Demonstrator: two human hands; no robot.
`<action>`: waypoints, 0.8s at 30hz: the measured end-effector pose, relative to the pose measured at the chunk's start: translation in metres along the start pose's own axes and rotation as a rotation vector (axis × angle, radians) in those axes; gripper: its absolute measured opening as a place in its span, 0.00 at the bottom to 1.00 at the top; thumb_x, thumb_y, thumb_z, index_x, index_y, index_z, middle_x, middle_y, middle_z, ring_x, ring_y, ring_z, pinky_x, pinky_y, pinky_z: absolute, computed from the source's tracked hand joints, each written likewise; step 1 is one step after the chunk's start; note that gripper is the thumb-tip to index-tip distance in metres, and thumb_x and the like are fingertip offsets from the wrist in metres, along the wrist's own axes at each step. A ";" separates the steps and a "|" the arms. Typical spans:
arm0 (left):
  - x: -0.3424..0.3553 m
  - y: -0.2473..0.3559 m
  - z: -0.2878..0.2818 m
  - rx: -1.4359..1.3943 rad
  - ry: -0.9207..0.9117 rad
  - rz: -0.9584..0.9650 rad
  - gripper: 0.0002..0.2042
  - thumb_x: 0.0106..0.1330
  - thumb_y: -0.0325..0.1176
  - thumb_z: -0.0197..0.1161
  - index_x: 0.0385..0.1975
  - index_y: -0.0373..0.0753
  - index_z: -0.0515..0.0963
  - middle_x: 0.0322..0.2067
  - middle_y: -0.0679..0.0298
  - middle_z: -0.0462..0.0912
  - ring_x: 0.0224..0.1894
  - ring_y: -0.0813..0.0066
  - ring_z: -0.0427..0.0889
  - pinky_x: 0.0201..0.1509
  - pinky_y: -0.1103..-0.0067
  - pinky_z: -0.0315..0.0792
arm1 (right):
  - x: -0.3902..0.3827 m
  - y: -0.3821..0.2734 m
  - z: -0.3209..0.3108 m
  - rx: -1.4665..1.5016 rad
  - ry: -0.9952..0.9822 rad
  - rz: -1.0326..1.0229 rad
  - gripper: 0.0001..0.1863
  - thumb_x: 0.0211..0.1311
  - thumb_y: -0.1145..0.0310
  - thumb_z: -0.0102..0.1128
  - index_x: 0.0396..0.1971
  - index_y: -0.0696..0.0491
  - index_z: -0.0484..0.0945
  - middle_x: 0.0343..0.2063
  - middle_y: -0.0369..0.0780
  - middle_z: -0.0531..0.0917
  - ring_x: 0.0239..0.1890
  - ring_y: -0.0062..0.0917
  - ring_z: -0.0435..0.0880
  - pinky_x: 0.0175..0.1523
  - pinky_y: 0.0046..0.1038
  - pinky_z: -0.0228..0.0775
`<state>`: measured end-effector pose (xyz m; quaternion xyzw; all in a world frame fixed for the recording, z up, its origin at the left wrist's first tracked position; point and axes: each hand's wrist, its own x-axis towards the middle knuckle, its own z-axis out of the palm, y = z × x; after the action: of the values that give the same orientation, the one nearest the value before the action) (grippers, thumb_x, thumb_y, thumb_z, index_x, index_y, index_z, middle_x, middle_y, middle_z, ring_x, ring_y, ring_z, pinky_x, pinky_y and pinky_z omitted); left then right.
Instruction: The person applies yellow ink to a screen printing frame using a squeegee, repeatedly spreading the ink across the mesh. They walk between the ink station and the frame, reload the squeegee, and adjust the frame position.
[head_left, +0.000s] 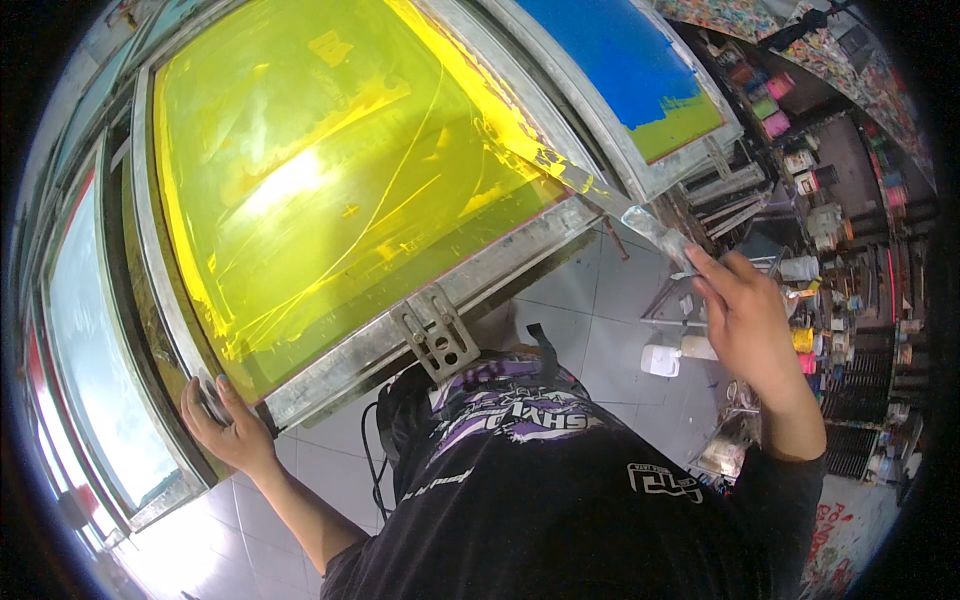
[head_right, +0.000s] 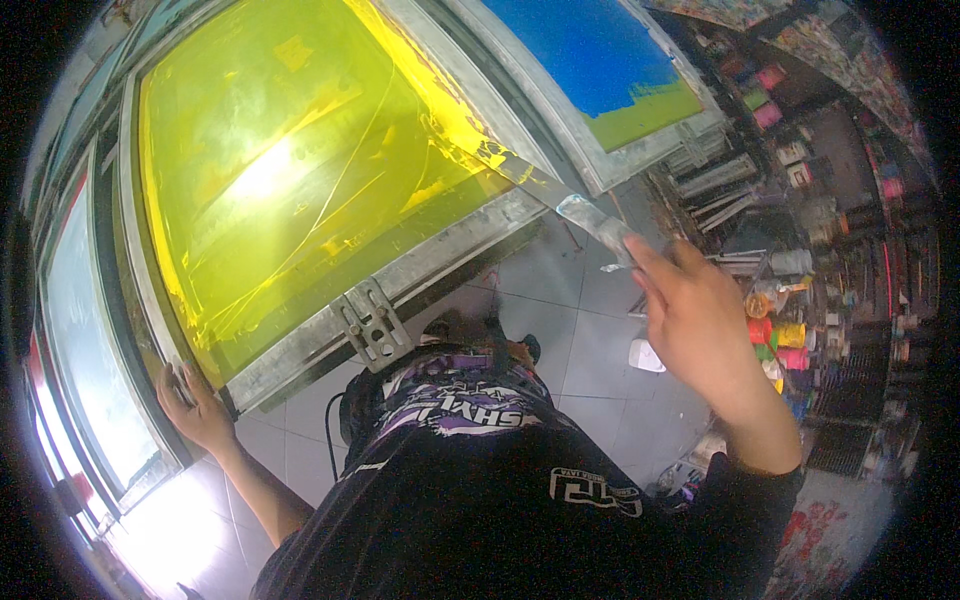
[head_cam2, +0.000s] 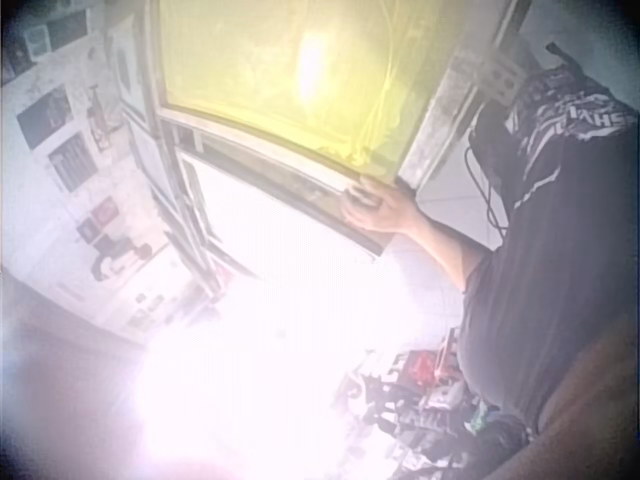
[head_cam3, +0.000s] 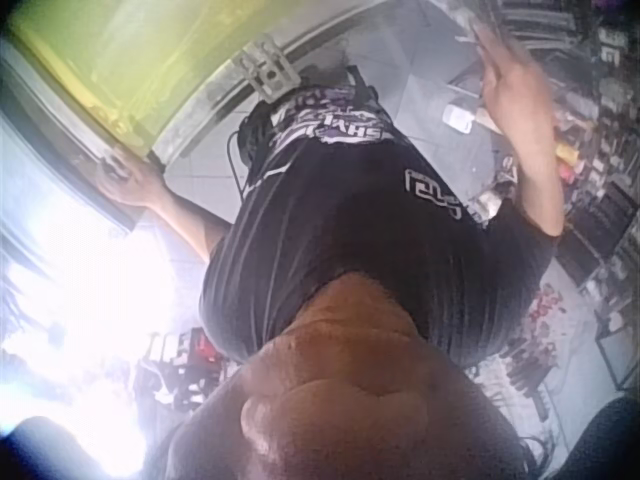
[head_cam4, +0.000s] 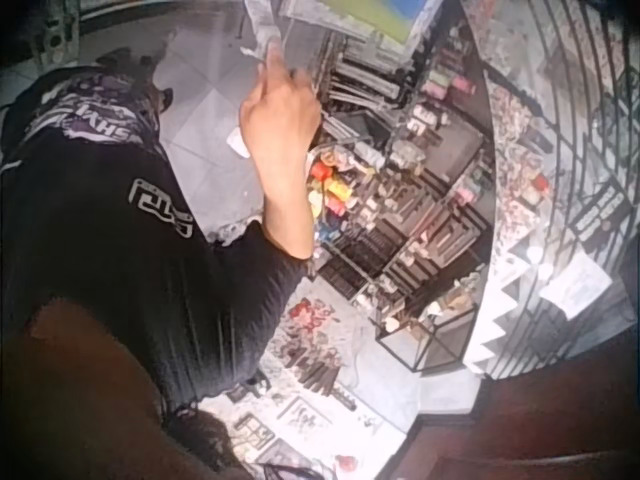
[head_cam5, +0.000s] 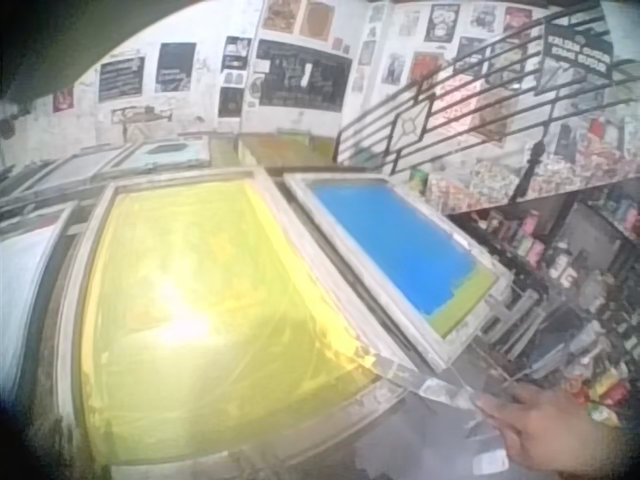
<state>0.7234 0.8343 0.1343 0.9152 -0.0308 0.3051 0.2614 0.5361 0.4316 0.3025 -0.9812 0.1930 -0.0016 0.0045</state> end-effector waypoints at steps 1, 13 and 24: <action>0.000 0.001 0.000 -0.005 -0.005 0.003 0.16 0.59 0.36 0.57 0.40 0.30 0.71 0.41 0.53 0.73 0.45 0.58 0.70 0.50 0.70 0.62 | -0.001 0.001 0.001 0.004 0.014 0.004 0.17 0.51 0.73 0.54 0.44 0.51 0.73 0.27 0.49 0.73 0.26 0.44 0.74 0.29 0.38 0.66; 0.001 0.002 0.000 0.009 -0.003 -0.027 0.16 0.57 0.35 0.59 0.39 0.30 0.72 0.40 0.52 0.73 0.45 0.58 0.71 0.50 0.70 0.63 | -0.014 0.004 -0.009 0.157 0.046 -0.059 0.20 0.47 0.79 0.55 0.44 0.51 0.73 0.23 0.44 0.70 0.24 0.37 0.71 0.29 0.30 0.63; 0.003 0.009 0.000 0.061 0.028 -0.007 0.16 0.54 0.37 0.61 0.38 0.32 0.72 0.40 0.51 0.73 0.44 0.55 0.71 0.47 0.68 0.64 | 0.031 0.007 0.024 0.275 0.088 -0.400 0.22 0.42 0.79 0.55 0.43 0.57 0.73 0.30 0.46 0.73 0.33 0.37 0.74 0.40 0.27 0.65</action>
<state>0.7234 0.8269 0.1404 0.9186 -0.0145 0.3177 0.2347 0.5628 0.4137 0.2789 -0.9890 -0.0071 -0.0713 0.1291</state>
